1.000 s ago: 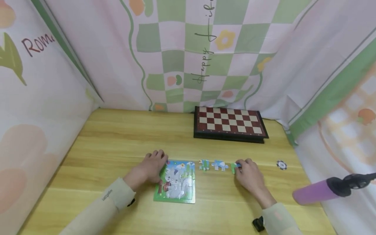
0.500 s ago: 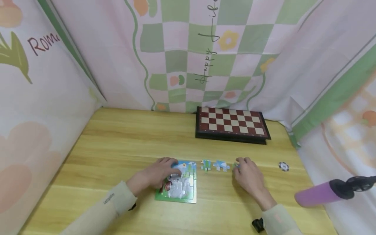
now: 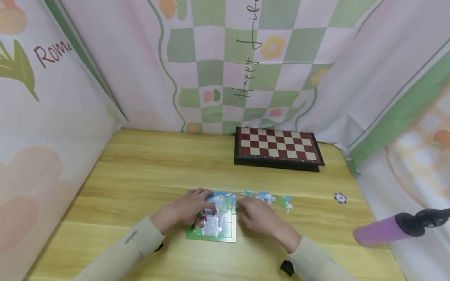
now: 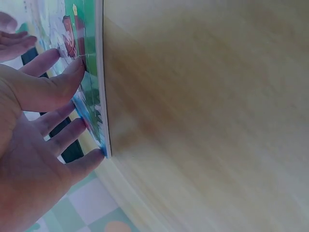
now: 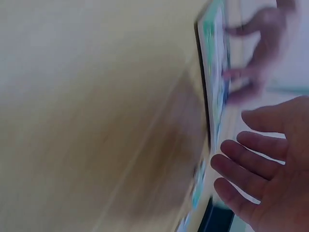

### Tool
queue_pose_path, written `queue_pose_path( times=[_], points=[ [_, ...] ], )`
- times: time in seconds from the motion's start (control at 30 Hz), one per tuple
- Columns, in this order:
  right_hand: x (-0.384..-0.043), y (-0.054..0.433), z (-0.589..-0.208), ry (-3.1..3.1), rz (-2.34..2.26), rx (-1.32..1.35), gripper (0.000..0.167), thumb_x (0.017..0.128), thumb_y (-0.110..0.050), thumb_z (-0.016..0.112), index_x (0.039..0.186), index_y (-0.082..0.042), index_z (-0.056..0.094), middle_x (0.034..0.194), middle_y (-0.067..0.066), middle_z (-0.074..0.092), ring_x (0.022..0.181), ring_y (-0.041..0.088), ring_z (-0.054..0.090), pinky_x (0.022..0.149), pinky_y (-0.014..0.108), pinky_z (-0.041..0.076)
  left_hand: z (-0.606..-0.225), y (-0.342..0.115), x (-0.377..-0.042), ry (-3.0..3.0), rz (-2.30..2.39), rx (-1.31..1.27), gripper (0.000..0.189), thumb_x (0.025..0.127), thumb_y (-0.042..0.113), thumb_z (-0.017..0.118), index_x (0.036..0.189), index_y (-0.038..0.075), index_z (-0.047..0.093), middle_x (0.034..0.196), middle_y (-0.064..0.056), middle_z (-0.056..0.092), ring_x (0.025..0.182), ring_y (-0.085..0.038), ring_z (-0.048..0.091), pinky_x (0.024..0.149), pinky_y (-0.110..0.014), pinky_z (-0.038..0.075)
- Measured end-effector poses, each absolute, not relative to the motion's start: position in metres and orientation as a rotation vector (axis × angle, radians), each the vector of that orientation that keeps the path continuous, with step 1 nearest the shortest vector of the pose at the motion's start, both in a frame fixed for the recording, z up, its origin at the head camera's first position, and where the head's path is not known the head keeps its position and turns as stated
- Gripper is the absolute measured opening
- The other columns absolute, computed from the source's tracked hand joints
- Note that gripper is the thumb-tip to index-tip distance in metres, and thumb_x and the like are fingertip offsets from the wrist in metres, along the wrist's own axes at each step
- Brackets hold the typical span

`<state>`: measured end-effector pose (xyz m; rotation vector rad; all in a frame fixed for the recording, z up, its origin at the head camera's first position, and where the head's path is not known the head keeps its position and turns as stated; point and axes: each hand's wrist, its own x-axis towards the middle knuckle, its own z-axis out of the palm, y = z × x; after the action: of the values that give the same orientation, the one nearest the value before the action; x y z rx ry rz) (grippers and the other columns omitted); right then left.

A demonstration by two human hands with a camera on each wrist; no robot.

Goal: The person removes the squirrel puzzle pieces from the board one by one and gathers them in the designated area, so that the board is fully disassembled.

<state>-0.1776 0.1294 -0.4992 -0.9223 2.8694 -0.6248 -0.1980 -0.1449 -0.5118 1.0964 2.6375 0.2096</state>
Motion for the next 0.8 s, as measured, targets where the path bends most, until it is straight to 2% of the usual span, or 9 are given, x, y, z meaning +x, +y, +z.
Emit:
queue_pose_path(
  times=[0.17, 0.23, 0.37, 0.7, 0.8],
  points=[
    [-0.173, 0.106, -0.507, 2.855, -0.477, -1.102, 0.038, 0.088, -0.015, 0.075, 0.122, -0.001, 0.068, 0.117, 0.014, 0.076, 0.109, 0.029, 0.071, 0.099, 0.046, 0.061, -0.512, -0.143, -0.199, 2.644, 0.205, 1.104, 0.067, 0.077, -0.006, 0.077, 0.128, 0.038, 0.067, 0.160, -0.011, 0.045, 0.148, -0.034, 0.044, 0.123, -0.061, 0.040],
    [-0.171, 0.100, -0.509, 2.851, -0.421, -1.065, 0.052, 0.088, -0.023, 0.079, 0.132, -0.001, 0.063, 0.125, 0.015, 0.073, 0.118, 0.032, 0.068, 0.105, 0.049, 0.058, -0.512, -0.143, -0.199, 2.644, 0.197, 1.107, 0.067, 0.077, -0.005, 0.078, 0.128, 0.038, 0.067, 0.160, -0.010, 0.045, 0.148, -0.034, 0.044, 0.123, -0.061, 0.040],
    [-0.168, 0.093, -0.511, 2.846, -0.375, -1.010, 0.070, 0.086, -0.030, 0.082, 0.143, 0.000, 0.055, 0.126, 0.017, 0.072, 0.120, 0.033, 0.066, 0.105, 0.049, 0.058, -0.511, -0.142, -0.199, 2.643, 0.182, 1.106, 0.066, 0.076, -0.003, 0.080, 0.127, 0.037, 0.067, 0.160, -0.010, 0.046, 0.147, -0.033, 0.044, 0.123, -0.060, 0.041],
    [-0.163, 0.082, -0.510, 2.828, -0.323, -1.005, 0.073, 0.085, -0.029, 0.083, 0.145, 0.000, 0.053, 0.127, 0.015, 0.072, 0.119, 0.030, 0.066, 0.113, 0.049, 0.052, -0.512, -0.141, -0.197, 2.630, 0.181, 1.067, 0.066, 0.076, -0.005, 0.079, 0.125, 0.036, 0.066, 0.159, -0.009, 0.046, 0.147, -0.034, 0.044, 0.124, -0.060, 0.039],
    [-0.163, 0.080, -0.511, 2.840, -0.329, -0.990, 0.073, 0.084, -0.028, 0.084, 0.144, -0.001, 0.054, 0.127, 0.014, 0.071, 0.117, 0.028, 0.065, 0.111, 0.047, 0.053, -0.511, -0.141, -0.197, 2.630, 0.158, 1.064, 0.065, 0.076, -0.004, 0.080, 0.126, 0.036, 0.066, 0.159, -0.008, 0.046, 0.147, -0.033, 0.044, 0.124, -0.060, 0.040]
  ],
)
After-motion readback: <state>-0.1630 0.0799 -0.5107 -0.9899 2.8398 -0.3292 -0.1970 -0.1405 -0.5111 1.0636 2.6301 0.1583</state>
